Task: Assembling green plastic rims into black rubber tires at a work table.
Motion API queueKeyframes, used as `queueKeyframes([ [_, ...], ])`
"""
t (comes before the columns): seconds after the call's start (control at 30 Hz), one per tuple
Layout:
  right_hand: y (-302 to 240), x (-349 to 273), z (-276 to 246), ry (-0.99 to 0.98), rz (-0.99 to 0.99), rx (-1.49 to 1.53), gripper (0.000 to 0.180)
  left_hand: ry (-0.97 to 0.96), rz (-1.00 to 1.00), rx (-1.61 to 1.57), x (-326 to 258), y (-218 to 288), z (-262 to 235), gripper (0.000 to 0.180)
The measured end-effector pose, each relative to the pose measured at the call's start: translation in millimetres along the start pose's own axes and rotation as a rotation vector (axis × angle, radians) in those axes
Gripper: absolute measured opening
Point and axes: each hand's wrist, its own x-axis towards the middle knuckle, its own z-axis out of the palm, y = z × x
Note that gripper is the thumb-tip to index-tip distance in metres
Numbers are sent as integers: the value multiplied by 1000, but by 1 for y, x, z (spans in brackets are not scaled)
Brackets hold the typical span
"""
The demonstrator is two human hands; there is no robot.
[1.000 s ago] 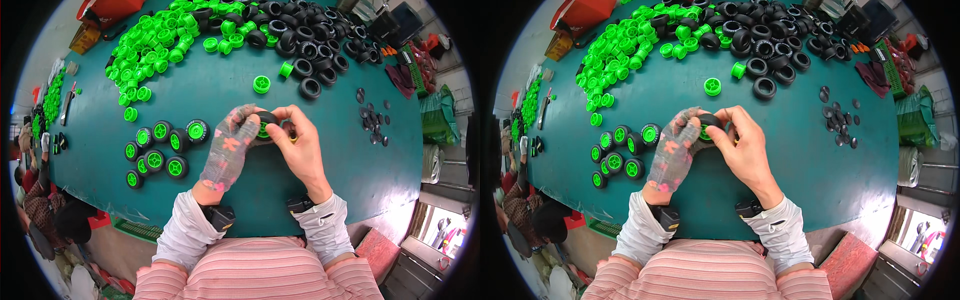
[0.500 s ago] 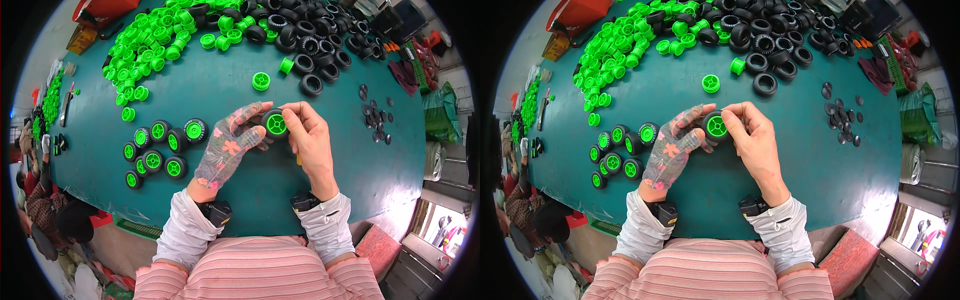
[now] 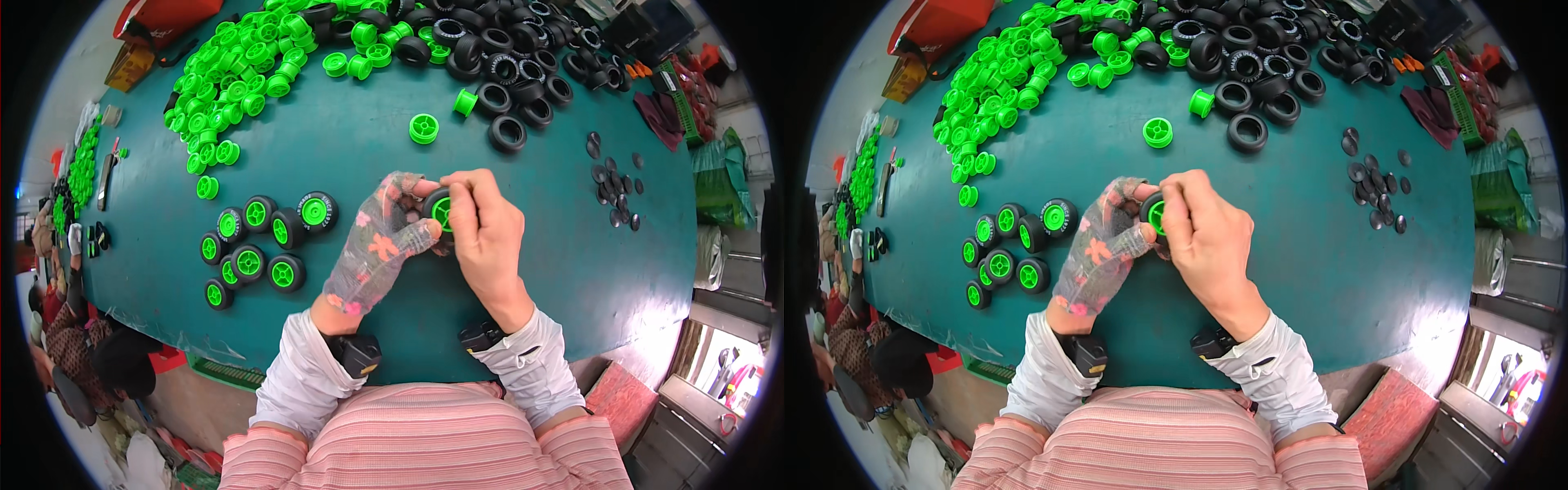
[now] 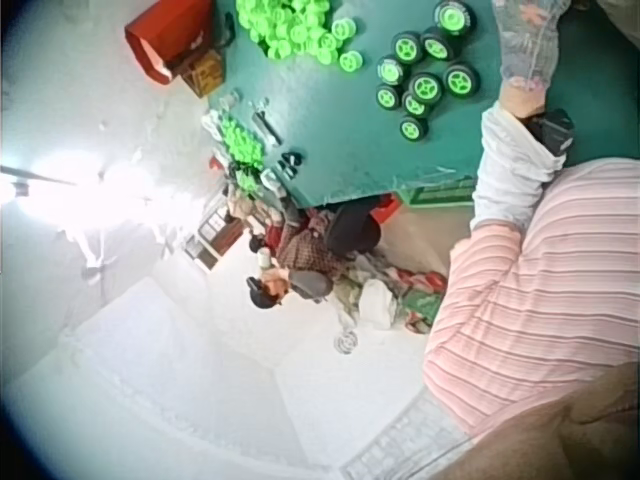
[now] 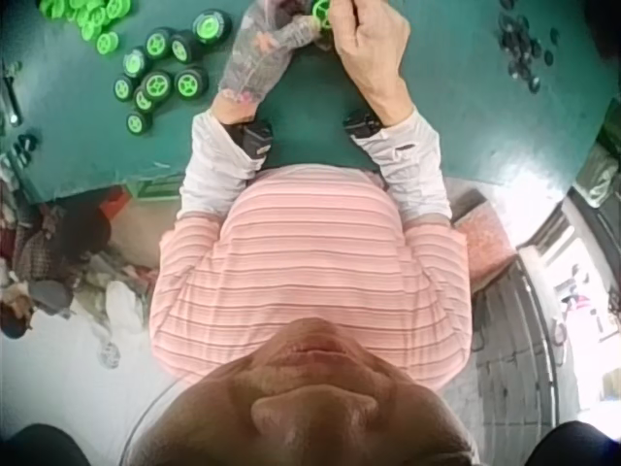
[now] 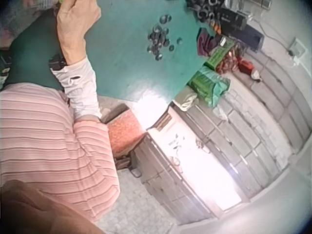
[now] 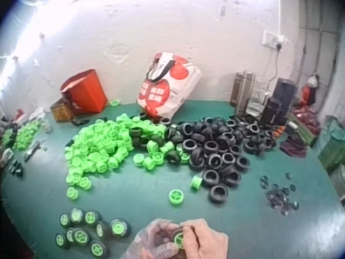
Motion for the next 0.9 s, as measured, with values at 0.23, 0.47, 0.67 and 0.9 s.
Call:
queueKeyframes([
  [0.23,11,9,-8,-77,97,197,17,17,-62,37,4,8,1,43],
  [0.47,8,11,-20,-255,308,398,25,126,5,152,6,12,1,34],
  [0.67,7,8,-15,-212,302,416,14,228,13,147,4,8,6,33],
  [0.9,6,7,-13,-152,302,350,16,127,-64,189,6,16,-1,31],
])
